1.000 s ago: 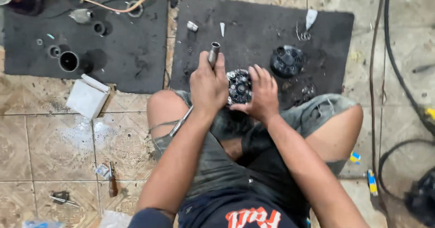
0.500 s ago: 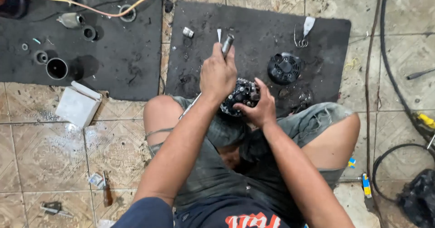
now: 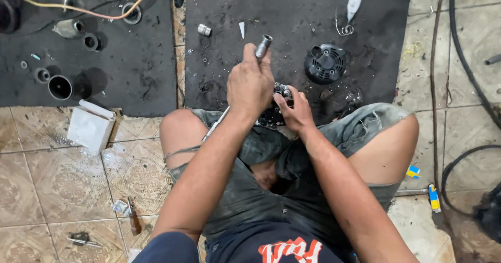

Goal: Tightening bolts on a mechanical component using a socket wrench while sitting on the floor.

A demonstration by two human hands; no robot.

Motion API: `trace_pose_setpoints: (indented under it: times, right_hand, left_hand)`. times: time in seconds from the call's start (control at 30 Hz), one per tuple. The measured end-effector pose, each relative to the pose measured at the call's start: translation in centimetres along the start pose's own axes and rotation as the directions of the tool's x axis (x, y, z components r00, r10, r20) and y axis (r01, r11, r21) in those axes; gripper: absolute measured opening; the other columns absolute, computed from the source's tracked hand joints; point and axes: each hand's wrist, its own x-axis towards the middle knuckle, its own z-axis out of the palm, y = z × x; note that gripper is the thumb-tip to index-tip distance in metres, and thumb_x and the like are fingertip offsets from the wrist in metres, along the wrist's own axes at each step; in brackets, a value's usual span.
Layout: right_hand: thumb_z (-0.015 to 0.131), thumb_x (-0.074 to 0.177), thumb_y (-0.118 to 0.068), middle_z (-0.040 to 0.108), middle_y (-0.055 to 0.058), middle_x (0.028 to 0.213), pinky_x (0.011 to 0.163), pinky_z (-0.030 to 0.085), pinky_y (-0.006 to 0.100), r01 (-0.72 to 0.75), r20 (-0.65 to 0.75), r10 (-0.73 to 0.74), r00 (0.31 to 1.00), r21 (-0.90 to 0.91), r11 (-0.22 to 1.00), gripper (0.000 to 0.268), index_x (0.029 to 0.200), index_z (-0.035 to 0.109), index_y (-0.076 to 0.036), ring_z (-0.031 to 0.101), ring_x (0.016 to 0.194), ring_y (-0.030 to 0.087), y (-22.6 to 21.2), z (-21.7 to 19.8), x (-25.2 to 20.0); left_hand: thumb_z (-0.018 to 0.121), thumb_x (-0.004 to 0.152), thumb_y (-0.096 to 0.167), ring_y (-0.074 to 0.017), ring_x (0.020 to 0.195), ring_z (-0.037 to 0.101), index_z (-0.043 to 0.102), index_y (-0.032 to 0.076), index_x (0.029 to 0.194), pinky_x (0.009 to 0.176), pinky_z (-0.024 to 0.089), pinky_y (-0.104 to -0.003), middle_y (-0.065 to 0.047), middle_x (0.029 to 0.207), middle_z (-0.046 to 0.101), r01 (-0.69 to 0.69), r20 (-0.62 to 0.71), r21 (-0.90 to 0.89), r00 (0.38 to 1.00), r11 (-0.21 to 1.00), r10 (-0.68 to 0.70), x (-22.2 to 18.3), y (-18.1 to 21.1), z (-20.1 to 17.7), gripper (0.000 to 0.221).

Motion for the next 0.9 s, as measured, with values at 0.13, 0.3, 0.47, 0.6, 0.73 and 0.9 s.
trace_pose_setpoints:
  times: [0.13, 0.3, 0.47, 0.6, 0.73, 0.9]
  right_hand:
    - [0.047, 0.086, -0.089, 0.051, 0.013, 0.136, 0.116, 0.038, 0.049, 0.030, 0.077, -0.025, 0.997, -0.062, 0.998, 0.089, 0.155, 0.043, -0.033, 0.048, 0.137, 0.037, -1.9, -1.3, -1.0]
    - [0.049, 0.086, -0.085, 0.050, 0.020, 0.133, 0.119, 0.034, 0.047, 0.080, 0.176, -0.063, 0.982, -0.089, 0.993, 0.090, 0.160, 0.038, -0.034, 0.045, 0.139, 0.042, -5.6, -4.0, -2.1]
    - [0.066, 0.078, -0.073, 0.035, 0.012, 0.158, 0.121, 0.036, 0.053, 0.329, 0.309, -0.297, 0.903, -0.054, 0.943, 0.080, 0.150, 0.046, -0.046, 0.040, 0.146, 0.040, -5.4, -4.5, 0.9]
    - [0.061, 0.075, -0.083, 0.052, 0.006, 0.152, 0.121, 0.027, 0.059, 0.377, 0.369, -0.359, 0.857, 0.026, 0.926, 0.089, 0.152, 0.045, -0.039, 0.034, 0.151, 0.028, -5.7, -4.4, 2.1]
    - [0.065, 0.077, -0.075, 0.052, 0.009, 0.151, 0.114, 0.035, 0.065, 0.404, 0.438, -0.364, 0.822, 0.003, 0.915, 0.086, 0.152, 0.044, -0.038, 0.045, 0.142, 0.032, -6.8, -4.9, 2.7]
    - [0.050, 0.080, -0.077, 0.052, 0.009, 0.151, 0.105, 0.042, 0.062, 0.550, 0.550, -0.451, 0.703, -0.018, 0.835, 0.085, 0.154, 0.042, -0.034, 0.044, 0.144, 0.035, -8.1, -5.9, 4.1]
  left_hand:
    - [0.036, 0.105, 0.045, -0.0512, 0.085, 0.073, 0.049, 0.015, 0.105, 0.073, 0.058, -0.060, -0.026, 0.082, 0.072, 0.002, -0.054, 0.029, 0.999, 1.000, 0.000, 0.4, -0.1, 0.7, 0.033]
    - [0.037, 0.105, 0.039, -0.0506, 0.085, 0.074, 0.049, 0.013, 0.109, 0.073, 0.058, -0.060, -0.027, 0.082, 0.072, 0.068, -0.106, 0.050, 0.992, 0.996, -0.062, 1.3, 0.1, 1.5, 0.029]
    - [0.042, 0.104, 0.033, -0.0506, 0.084, 0.074, 0.053, 0.009, 0.111, 0.070, 0.057, -0.060, -0.027, 0.081, 0.072, 0.064, -0.082, 0.051, 0.995, 0.997, -0.060, 1.3, 0.6, 1.1, 0.027]
    - [0.041, 0.105, 0.033, -0.0566, 0.088, 0.070, 0.052, 0.005, 0.112, 0.075, 0.053, -0.065, -0.034, 0.085, 0.070, 0.085, -0.067, 0.066, 0.994, 0.994, -0.081, 1.1, -0.3, 0.9, 0.032]
    - [0.044, 0.104, 0.040, -0.0534, 0.079, 0.070, 0.051, 0.010, 0.105, 0.073, 0.054, -0.061, -0.028, 0.075, 0.068, 0.097, -0.090, 0.098, 0.992, 0.990, -0.088, 1.5, -1.2, 1.6, 0.031]
    - [0.048, 0.104, 0.042, -0.0521, 0.070, 0.069, 0.051, 0.011, 0.099, 0.066, 0.054, -0.059, -0.024, 0.066, 0.065, 0.114, -0.121, 0.105, 0.988, 0.988, -0.101, 2.4, -2.1, 1.2, 0.032]
